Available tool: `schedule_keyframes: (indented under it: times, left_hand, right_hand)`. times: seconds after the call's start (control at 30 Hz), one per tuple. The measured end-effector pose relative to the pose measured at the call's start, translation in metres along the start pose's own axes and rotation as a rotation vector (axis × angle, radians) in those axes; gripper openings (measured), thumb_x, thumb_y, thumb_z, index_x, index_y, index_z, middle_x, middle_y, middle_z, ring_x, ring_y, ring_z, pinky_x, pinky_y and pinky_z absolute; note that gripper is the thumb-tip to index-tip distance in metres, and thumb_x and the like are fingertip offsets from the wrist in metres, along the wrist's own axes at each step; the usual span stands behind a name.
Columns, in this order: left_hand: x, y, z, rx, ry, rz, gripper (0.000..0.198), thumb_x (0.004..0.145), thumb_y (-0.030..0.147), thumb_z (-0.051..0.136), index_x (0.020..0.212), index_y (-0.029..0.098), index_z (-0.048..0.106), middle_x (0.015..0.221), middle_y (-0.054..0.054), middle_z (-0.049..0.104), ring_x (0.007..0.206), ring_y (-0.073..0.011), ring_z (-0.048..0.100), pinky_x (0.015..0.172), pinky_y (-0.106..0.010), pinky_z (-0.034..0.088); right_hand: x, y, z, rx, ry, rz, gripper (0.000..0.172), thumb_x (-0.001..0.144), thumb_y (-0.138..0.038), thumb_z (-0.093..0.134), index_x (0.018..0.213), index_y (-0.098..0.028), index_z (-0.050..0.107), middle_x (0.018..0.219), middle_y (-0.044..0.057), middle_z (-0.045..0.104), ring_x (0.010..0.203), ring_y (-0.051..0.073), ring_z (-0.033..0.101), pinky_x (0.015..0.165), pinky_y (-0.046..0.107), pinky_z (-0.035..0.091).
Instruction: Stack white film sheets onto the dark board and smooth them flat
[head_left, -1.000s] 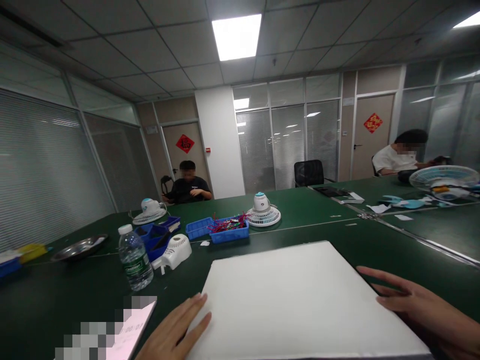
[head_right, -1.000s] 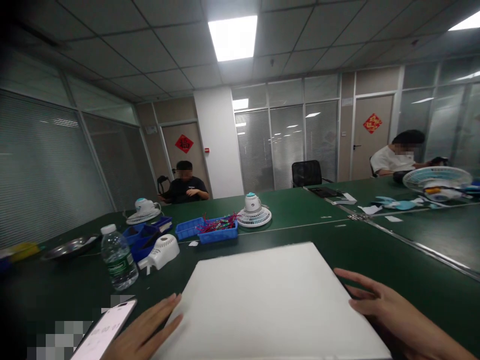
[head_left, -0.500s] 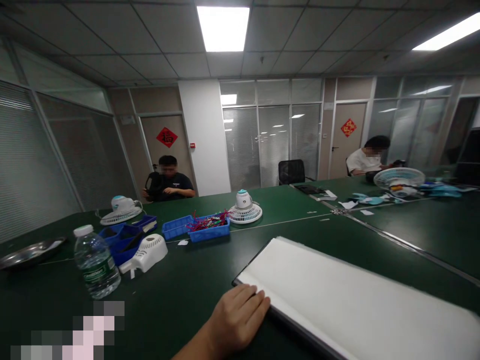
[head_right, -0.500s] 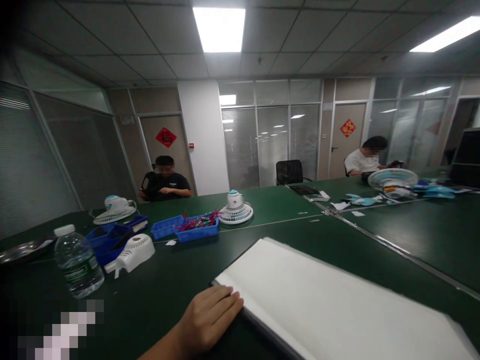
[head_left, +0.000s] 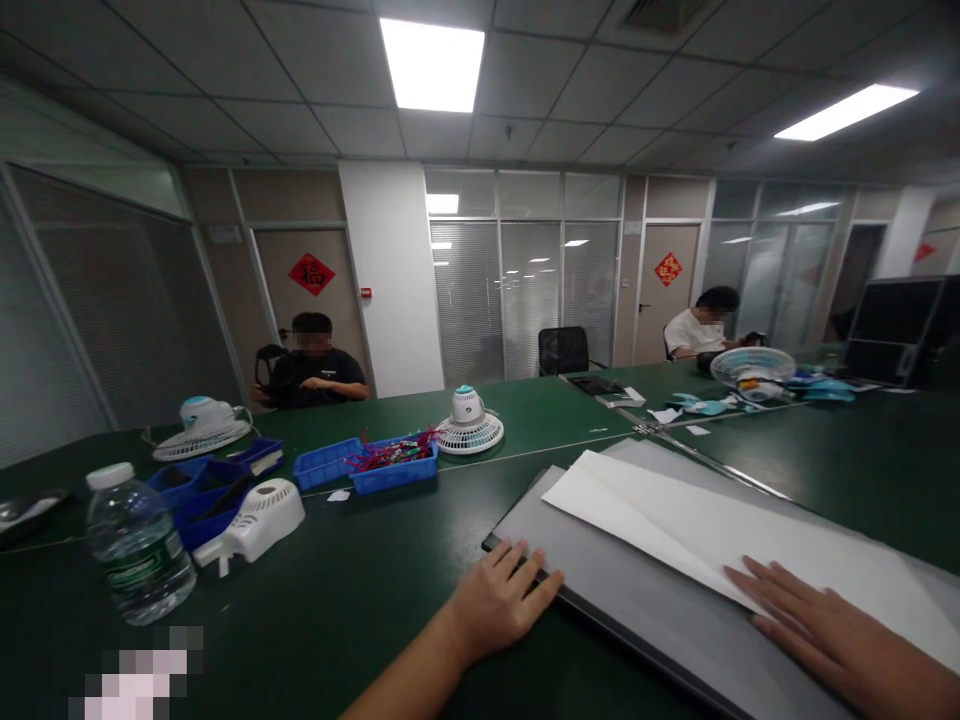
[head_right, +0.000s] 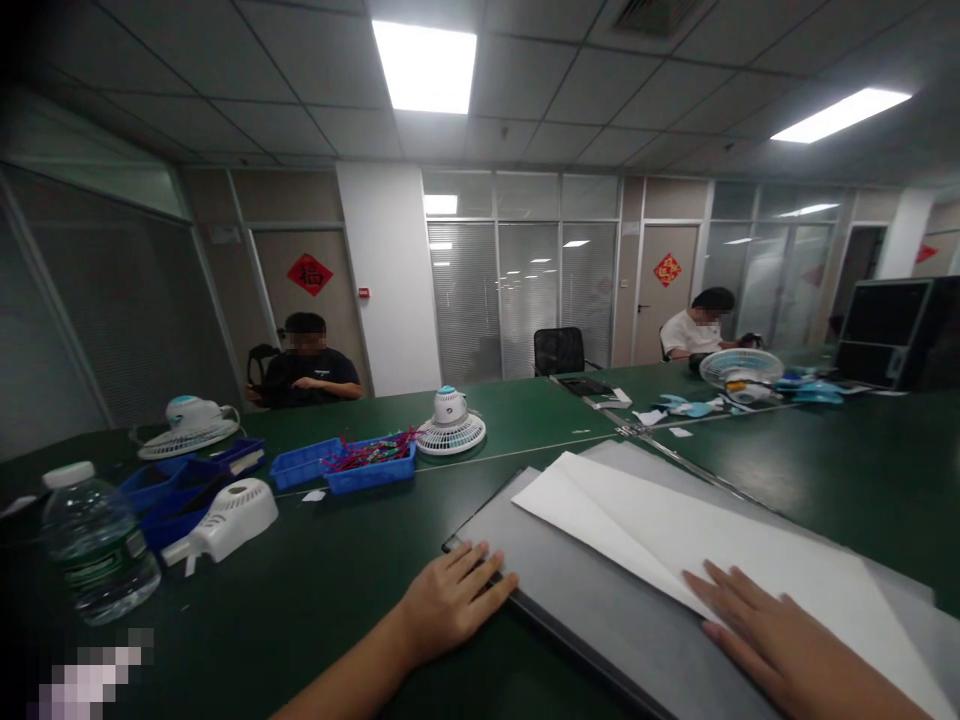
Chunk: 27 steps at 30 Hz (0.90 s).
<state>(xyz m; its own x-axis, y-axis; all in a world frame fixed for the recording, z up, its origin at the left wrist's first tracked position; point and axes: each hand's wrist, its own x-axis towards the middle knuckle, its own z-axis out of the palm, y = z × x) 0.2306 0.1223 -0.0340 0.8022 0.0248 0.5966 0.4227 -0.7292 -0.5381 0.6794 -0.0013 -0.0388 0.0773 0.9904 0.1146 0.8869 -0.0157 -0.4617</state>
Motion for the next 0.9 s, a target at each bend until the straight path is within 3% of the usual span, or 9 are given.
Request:
schedule_keyframes:
  times: [0.1, 0.2, 0.37, 0.47, 0.57, 0.67, 0.77, 0.9]
  left_hand:
    - [-0.021, -0.009, -0.020, -0.015, -0.078, -0.008, 0.036, 0.096, 0.025, 0.067, 0.131, 0.021, 0.059, 0.126, -0.007, 0.066, 0.108, -0.0233, 0.068, 0.087, -0.043, 0.061]
    - [-0.021, -0.014, -0.028, -0.033, -0.135, 0.008, 0.036, 0.096, 0.025, 0.067, 0.131, 0.021, 0.059, 0.129, -0.007, 0.065, 0.109, -0.0236, 0.068, 0.089, -0.044, 0.061]
    - [0.016, -0.013, -0.005, -0.081, -0.181, 0.052, 0.041, 0.097, 0.030, 0.067, 0.136, 0.023, 0.056, 0.139, -0.009, 0.059, 0.117, -0.0267, 0.064, 0.095, -0.050, 0.057]
    - [0.046, -0.007, 0.013, -0.114, -0.211, 0.060, 0.047, 0.097, 0.032, 0.067, 0.140, 0.024, 0.052, 0.145, -0.009, 0.054, 0.123, -0.0291, 0.060, 0.098, -0.053, 0.055]
    - [0.068, 0.000, 0.022, -0.143, -0.265, 0.046, 0.053, 0.097, 0.033, 0.066, 0.145, 0.026, 0.047, 0.149, -0.010, 0.052, 0.125, -0.0303, 0.059, 0.100, -0.056, 0.054]
    - [0.071, 0.006, 0.015, -0.162, -0.352, 0.006, 0.051, 0.103, 0.033, 0.054, 0.153, 0.032, 0.039, 0.151, -0.010, 0.054, 0.130, -0.0326, 0.059, 0.103, -0.059, 0.051]
    - [0.054, 0.011, -0.008, -0.154, -0.442, -0.057, 0.046, 0.108, 0.034, 0.037, 0.154, 0.038, 0.037, 0.150, -0.010, 0.057, 0.131, -0.0368, 0.059, 0.102, -0.061, 0.051]
    - [0.010, 0.021, -0.058, -0.090, -0.550, -0.132, 0.052, 0.104, 0.030, 0.050, 0.154, 0.034, 0.039, 0.146, -0.015, 0.060, 0.120, -0.0434, 0.065, 0.091, -0.060, 0.060]
  right_hand:
    - [0.004, -0.002, 0.007, -0.045, -0.012, -0.001, 0.062, 0.087, -0.072, 0.052, 0.142, -0.043, 0.056, 0.158, -0.006, 0.042, 0.150, 0.034, 0.029, 0.125, 0.060, 0.013]
    - [-0.006, -0.025, 0.014, -0.032, -0.056, -0.054, 0.067, 0.085, -0.070, 0.058, 0.147, -0.047, 0.047, 0.161, -0.009, 0.032, 0.152, 0.034, 0.021, 0.125, 0.059, 0.006]
    - [-0.019, -0.073, 0.017, 0.120, -0.107, -0.072, 0.068, 0.083, -0.066, 0.064, 0.146, -0.050, 0.044, 0.162, -0.013, 0.026, 0.154, 0.032, 0.011, 0.123, 0.059, -0.007]
    - [-0.014, -0.080, 0.012, 0.127, -0.116, -0.056, 0.065, 0.083, -0.067, 0.063, 0.144, -0.052, 0.047, 0.161, -0.014, 0.027, 0.154, 0.032, 0.009, 0.123, 0.058, -0.010]
    - [-0.003, -0.068, 0.008, 0.081, -0.084, -0.034, 0.062, 0.086, -0.069, 0.057, 0.144, -0.052, 0.046, 0.161, -0.013, 0.027, 0.153, 0.032, 0.010, 0.122, 0.061, -0.007]
    - [0.011, -0.046, 0.005, -0.006, -0.038, -0.015, 0.061, 0.090, -0.071, 0.048, 0.147, -0.051, 0.042, 0.163, -0.011, 0.026, 0.153, 0.033, 0.013, 0.121, 0.066, -0.002]
    - [0.028, -0.021, 0.004, -0.080, 0.001, 0.017, 0.063, 0.091, -0.073, 0.042, 0.148, -0.048, 0.043, 0.163, -0.007, 0.028, 0.152, 0.035, 0.016, 0.117, 0.072, 0.001]
    - [0.050, 0.004, 0.001, -0.043, 0.080, 0.020, 0.065, 0.084, -0.074, 0.051, 0.142, -0.044, 0.054, 0.160, -0.003, 0.038, 0.149, 0.037, 0.026, 0.119, 0.070, 0.013]
